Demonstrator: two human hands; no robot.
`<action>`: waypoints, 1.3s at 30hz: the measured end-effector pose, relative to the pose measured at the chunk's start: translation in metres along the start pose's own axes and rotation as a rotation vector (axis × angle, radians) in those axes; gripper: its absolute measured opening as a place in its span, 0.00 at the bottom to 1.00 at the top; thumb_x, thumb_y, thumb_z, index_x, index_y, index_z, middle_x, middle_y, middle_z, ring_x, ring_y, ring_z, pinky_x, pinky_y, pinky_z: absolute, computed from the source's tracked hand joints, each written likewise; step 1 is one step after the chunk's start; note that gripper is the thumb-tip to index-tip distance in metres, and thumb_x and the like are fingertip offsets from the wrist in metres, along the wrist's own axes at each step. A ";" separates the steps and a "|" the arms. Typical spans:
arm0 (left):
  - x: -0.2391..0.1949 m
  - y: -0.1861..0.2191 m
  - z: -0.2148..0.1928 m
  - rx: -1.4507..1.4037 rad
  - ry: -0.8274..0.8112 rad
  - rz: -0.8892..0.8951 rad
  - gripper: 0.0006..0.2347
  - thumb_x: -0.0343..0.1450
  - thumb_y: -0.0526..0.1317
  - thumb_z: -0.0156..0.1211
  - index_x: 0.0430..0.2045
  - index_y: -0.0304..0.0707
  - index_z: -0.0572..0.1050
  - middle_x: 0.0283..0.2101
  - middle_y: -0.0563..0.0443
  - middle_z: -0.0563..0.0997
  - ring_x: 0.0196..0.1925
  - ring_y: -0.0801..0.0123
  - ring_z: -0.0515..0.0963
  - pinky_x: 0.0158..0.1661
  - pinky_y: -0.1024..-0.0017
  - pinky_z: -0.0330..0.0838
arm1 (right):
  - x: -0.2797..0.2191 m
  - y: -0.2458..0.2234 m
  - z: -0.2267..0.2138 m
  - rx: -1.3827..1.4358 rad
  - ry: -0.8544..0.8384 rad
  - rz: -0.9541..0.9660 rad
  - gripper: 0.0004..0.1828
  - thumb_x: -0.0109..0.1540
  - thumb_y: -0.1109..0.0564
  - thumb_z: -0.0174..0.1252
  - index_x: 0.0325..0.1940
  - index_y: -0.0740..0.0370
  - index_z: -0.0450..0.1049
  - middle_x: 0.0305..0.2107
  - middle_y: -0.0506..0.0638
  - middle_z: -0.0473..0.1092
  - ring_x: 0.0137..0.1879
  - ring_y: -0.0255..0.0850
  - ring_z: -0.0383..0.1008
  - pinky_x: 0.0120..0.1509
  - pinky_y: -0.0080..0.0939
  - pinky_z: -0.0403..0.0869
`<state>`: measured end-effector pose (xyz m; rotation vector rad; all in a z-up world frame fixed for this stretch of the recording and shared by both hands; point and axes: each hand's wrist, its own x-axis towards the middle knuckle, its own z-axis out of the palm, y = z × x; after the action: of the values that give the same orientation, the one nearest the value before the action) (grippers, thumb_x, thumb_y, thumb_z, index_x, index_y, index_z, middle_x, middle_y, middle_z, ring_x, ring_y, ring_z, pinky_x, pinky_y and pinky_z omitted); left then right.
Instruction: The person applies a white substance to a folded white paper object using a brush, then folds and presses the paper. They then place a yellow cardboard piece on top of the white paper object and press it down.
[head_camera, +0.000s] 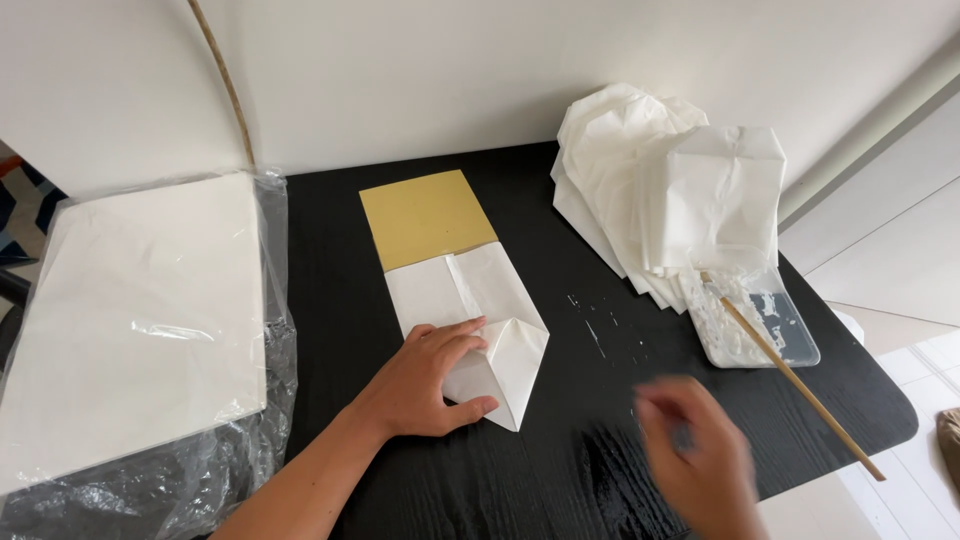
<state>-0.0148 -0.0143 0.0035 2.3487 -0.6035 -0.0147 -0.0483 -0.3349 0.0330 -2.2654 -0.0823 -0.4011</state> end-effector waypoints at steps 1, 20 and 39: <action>0.001 0.000 -0.001 -0.003 0.002 -0.004 0.32 0.66 0.60 0.62 0.57 0.35 0.71 0.71 0.42 0.67 0.72 0.59 0.66 0.66 0.57 0.50 | 0.021 -0.011 0.010 0.002 -0.194 -0.227 0.11 0.63 0.59 0.55 0.48 0.54 0.78 0.43 0.46 0.77 0.42 0.35 0.79 0.49 0.35 0.75; -0.001 -0.004 0.025 0.436 -0.080 0.222 0.42 0.72 0.69 0.41 0.64 0.20 0.63 0.68 0.28 0.66 0.72 0.48 0.63 0.73 0.52 0.40 | 0.062 -0.022 0.091 -0.339 -0.689 -1.007 0.29 0.71 0.52 0.41 0.74 0.70 0.58 0.71 0.64 0.58 0.77 0.51 0.56 0.79 0.50 0.54; -0.008 0.016 0.026 0.449 -0.272 -0.165 0.51 0.67 0.79 0.42 0.68 0.24 0.58 0.72 0.26 0.56 0.73 0.35 0.55 0.69 0.48 0.45 | 0.072 -0.020 0.092 -0.273 -0.643 -1.088 0.23 0.71 0.48 0.45 0.66 0.58 0.73 0.64 0.63 0.66 0.68 0.55 0.69 0.65 0.56 0.64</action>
<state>-0.0328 -0.0376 -0.0069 2.8558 -0.5863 -0.3064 0.0397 -0.2581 0.0136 -2.3375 -1.7035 -0.2004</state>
